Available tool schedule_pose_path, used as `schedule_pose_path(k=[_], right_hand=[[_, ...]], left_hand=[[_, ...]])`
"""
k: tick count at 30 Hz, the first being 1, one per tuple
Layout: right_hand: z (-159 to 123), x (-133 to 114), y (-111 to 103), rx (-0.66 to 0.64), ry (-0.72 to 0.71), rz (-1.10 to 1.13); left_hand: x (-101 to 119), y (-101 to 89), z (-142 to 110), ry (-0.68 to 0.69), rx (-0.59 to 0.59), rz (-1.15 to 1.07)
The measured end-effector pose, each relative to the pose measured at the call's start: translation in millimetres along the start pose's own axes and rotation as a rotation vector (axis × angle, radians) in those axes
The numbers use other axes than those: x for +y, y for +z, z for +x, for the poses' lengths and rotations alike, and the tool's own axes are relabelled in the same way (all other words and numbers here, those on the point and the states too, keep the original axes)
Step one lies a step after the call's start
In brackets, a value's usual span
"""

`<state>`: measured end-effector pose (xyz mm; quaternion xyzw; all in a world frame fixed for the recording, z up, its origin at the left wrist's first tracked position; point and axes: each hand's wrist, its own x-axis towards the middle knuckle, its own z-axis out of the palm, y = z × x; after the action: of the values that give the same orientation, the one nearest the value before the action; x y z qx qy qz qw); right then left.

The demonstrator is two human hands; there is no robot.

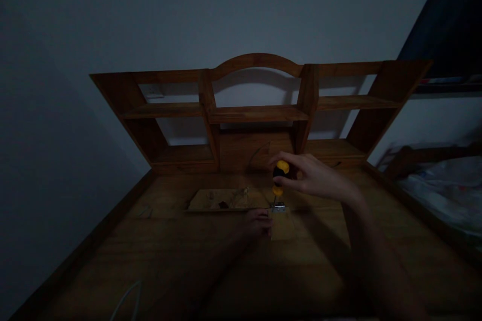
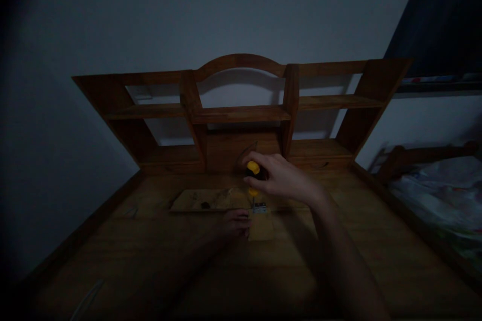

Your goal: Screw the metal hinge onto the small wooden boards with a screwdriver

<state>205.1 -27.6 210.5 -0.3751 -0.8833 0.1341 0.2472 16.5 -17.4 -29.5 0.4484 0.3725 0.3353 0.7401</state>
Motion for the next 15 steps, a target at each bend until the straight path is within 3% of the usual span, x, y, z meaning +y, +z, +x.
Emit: schedule_pose_path(k=[7,12,15], right_hand=[[6,1,12,0.180,0.206,-0.306],[1,0,2,0.014,-0.023,-0.031],[1,-3,3,-0.033,-0.015,0.010]], left_hand=[[-3,-0.7,2,0.024,-0.005,0.016],[-1,1.4,-1,0.028,0.017,-0.006],[1,1.8,-2,0.010,0.029,-0.008]])
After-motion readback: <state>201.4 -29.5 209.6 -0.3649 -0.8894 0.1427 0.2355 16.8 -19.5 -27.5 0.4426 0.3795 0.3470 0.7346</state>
